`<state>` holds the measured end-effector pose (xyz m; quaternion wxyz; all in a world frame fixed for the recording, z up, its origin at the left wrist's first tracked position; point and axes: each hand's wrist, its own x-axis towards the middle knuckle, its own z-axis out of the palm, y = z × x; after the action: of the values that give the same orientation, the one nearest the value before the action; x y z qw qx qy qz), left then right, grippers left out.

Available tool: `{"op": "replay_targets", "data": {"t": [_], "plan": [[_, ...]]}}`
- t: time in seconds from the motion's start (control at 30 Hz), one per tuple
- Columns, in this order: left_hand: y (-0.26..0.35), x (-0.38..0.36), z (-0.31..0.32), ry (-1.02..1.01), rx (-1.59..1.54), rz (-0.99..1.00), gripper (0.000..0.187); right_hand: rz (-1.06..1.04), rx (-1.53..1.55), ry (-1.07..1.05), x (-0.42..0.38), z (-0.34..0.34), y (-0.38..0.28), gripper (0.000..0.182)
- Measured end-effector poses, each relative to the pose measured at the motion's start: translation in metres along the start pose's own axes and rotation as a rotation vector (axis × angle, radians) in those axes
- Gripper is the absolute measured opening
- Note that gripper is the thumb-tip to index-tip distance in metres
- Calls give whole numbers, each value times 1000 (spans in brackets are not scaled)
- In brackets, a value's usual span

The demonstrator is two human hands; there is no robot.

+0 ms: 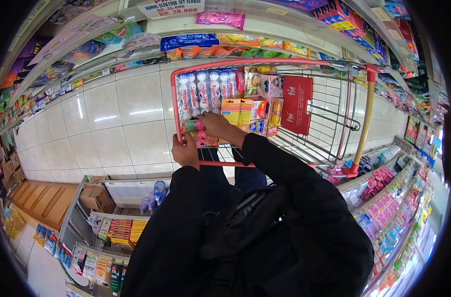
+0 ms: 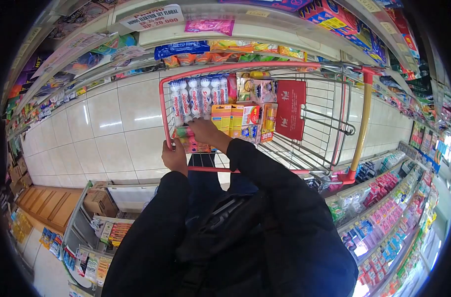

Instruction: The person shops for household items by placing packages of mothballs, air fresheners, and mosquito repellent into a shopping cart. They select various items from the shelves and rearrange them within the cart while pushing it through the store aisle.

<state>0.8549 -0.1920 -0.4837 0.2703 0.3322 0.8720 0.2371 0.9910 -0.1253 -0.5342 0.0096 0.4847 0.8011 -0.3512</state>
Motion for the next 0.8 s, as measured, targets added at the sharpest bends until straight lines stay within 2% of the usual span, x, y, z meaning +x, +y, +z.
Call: {"op": "replay_targets", "data": {"t": [0.2, 0.4, 0.43, 0.5, 0.57, 0.6, 0.63, 0.67, 0.7, 0.73, 0.8], "plan": [[-3, 1, 1, 7, 7, 4, 29, -11, 70, -13, -2, 5, 2, 52], [-1, -1, -1, 13, 3, 32, 31, -167, 142, 126, -17, -20, 1, 52], [-1, -1, -2, 15, 8, 44, 32, -118, 138, 67, -29, -48, -7, 48], [-2, -1, -3, 1, -10, 44, 34, -132, 312, 170, -56, -84, -1, 39], [-4, 2, -5, -17, -53, 79, 35, -158, 297, 325, -90, -131, 8, 30], [-8, 0, -5, -30, -74, 88, 36, -27, 361, 384, -116, -155, 10, 27], [-11, -1, -4, -3, -78, 108, 36, 76, 160, 540, -144, -183, 2, 24], [-13, 1, -2, 24, -82, 131, 36, 82, -32, 717, -170, -191, 36, 21], [-13, 3, -2, -13, -80, 84, 35, 5, -227, 895, -197, -209, 38, 22], [-13, 5, -3, -51, -81, 41, 34, 90, -435, 1050, -227, -222, 44, 26], [-9, 4, -7, -30, -75, 59, 34, 337, -646, 1117, -298, -236, 77, 56]]}}
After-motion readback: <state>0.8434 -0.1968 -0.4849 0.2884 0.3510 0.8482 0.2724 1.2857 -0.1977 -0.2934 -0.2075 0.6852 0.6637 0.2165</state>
